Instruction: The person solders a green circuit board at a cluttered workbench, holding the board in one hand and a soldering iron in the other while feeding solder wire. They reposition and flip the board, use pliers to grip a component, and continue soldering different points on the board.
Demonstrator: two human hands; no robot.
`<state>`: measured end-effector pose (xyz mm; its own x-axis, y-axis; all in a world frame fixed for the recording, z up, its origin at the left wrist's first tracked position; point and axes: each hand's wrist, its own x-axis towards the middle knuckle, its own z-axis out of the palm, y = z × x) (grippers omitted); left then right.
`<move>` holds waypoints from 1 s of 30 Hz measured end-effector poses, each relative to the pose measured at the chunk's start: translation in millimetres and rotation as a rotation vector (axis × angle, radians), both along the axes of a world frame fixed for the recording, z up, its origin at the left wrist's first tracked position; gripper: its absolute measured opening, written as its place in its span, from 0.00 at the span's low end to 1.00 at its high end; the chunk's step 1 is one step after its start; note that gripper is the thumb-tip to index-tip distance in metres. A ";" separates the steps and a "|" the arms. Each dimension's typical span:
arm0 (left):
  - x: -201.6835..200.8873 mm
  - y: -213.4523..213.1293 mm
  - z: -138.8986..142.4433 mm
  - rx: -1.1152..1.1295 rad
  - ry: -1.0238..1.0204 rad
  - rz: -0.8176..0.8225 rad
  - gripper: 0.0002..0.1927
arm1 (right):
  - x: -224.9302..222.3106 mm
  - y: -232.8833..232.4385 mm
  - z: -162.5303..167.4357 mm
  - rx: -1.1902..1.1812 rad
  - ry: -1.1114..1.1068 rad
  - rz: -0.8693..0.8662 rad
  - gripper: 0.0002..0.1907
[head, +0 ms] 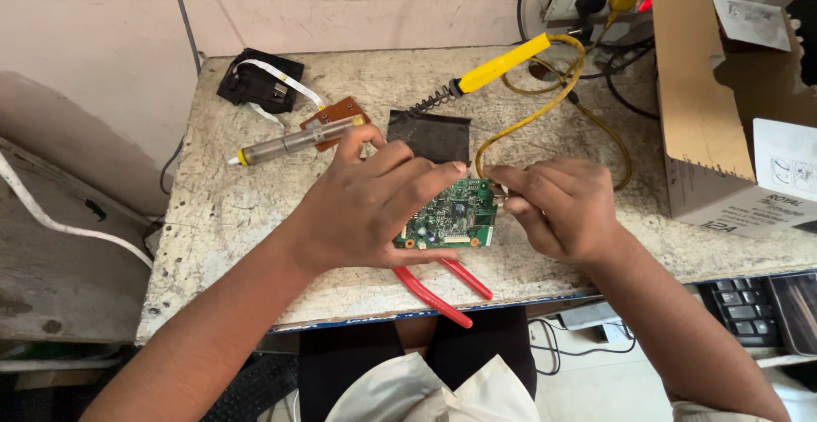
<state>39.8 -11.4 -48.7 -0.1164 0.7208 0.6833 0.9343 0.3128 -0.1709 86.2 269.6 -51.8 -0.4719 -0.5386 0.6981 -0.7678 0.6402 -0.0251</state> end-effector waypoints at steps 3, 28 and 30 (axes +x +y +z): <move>-0.4 1.0 -0.6 0.016 0.015 -0.019 0.45 | -0.8 5.1 -5.4 0.003 0.010 0.021 0.17; 0.0 -5.4 3.3 0.015 0.024 -0.012 0.46 | 3.5 -5.0 4.8 0.154 0.192 0.214 0.29; 0.1 -5.7 3.1 0.007 0.047 -0.009 0.46 | 4.2 -4.5 5.8 0.133 0.186 0.202 0.30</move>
